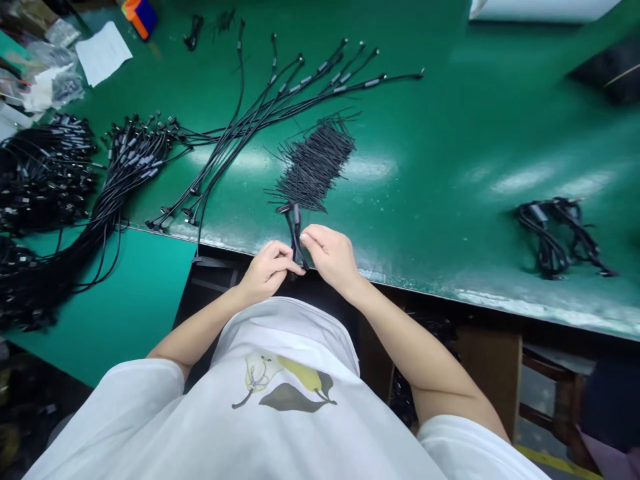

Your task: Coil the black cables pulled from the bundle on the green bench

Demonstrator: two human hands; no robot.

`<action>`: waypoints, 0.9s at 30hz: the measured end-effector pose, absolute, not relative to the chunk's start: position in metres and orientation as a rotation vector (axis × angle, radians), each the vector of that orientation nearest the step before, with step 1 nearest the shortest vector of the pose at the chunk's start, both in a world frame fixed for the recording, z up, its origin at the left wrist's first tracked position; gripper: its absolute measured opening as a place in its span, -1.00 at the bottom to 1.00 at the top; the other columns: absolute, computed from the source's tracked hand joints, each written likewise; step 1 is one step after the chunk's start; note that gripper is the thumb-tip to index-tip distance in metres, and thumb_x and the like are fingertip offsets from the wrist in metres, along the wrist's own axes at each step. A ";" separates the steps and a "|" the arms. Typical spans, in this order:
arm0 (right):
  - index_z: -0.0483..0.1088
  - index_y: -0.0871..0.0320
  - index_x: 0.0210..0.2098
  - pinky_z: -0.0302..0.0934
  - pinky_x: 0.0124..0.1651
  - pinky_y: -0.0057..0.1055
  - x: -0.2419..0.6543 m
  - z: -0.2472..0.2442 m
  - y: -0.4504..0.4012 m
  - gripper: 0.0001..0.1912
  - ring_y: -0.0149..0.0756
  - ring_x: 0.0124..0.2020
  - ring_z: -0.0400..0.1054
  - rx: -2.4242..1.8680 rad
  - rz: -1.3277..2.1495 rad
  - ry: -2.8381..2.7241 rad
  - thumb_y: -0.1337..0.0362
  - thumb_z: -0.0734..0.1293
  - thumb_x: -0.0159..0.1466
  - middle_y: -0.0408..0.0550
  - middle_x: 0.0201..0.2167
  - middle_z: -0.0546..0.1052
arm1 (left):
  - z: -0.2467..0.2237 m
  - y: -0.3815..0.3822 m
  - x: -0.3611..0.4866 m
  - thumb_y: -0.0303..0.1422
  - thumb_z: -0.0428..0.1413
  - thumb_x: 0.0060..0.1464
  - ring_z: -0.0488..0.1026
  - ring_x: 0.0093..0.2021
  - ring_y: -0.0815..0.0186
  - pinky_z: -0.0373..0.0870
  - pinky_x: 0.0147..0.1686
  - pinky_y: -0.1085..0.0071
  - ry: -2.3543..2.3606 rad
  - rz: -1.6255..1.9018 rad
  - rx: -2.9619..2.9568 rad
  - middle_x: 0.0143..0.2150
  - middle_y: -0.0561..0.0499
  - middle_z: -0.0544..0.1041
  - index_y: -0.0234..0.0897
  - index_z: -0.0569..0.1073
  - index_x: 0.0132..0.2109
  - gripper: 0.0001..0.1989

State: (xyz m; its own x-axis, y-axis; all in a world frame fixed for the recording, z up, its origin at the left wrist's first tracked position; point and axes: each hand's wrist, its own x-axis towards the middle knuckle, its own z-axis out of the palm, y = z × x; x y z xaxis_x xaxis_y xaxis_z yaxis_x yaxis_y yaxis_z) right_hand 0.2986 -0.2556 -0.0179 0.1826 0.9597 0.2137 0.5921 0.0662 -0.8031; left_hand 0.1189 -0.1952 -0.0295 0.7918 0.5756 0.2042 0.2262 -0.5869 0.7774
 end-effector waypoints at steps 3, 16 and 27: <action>0.35 0.14 -0.43 0.10 -0.28 -0.41 0.295 -0.008 -0.266 -0.63 -0.34 -0.40 0.31 -1.566 0.439 -1.772 0.16 0.12 0.43 -0.06 -0.46 0.48 | -0.037 -0.188 0.124 -0.34 0.02 0.23 0.38 -0.21 0.30 0.33 -0.08 0.32 0.619 0.495 1.872 -0.29 -0.04 0.42 -0.30 0.60 -0.23 -0.74; 0.29 0.16 -0.51 0.06 -0.29 -0.44 0.299 0.003 -0.264 -0.60 -0.39 -0.43 0.25 -1.469 1.002 -1.643 0.08 0.17 0.38 -0.13 -0.52 0.40 | -0.019 -0.183 0.117 -0.07 -0.13 0.31 0.31 -0.34 0.33 0.33 -0.22 0.37 0.706 0.220 1.511 -0.33 -0.03 0.47 -0.32 0.59 -0.05 -0.48; 0.27 0.15 -0.48 -0.03 -0.52 -0.44 0.290 -0.028 -0.266 -0.49 -0.47 -0.60 0.02 -1.298 1.376 -1.175 -0.17 0.23 0.31 -0.18 -0.56 0.23 | -0.009 -0.186 0.126 -0.06 0.05 0.26 0.32 0.11 0.19 0.31 0.17 0.25 0.565 0.533 1.798 0.09 -0.16 0.35 -0.23 0.29 0.34 -0.40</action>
State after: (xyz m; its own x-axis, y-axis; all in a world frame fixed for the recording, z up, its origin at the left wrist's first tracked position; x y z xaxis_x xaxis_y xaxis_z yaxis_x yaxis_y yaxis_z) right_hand 0.2901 -0.2663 -0.0277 -0.0632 0.9848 -0.1621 0.0059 -0.1620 -0.9868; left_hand 0.1257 -0.1858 -0.0089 0.7831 0.6171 0.0770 0.1134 -0.2634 0.9580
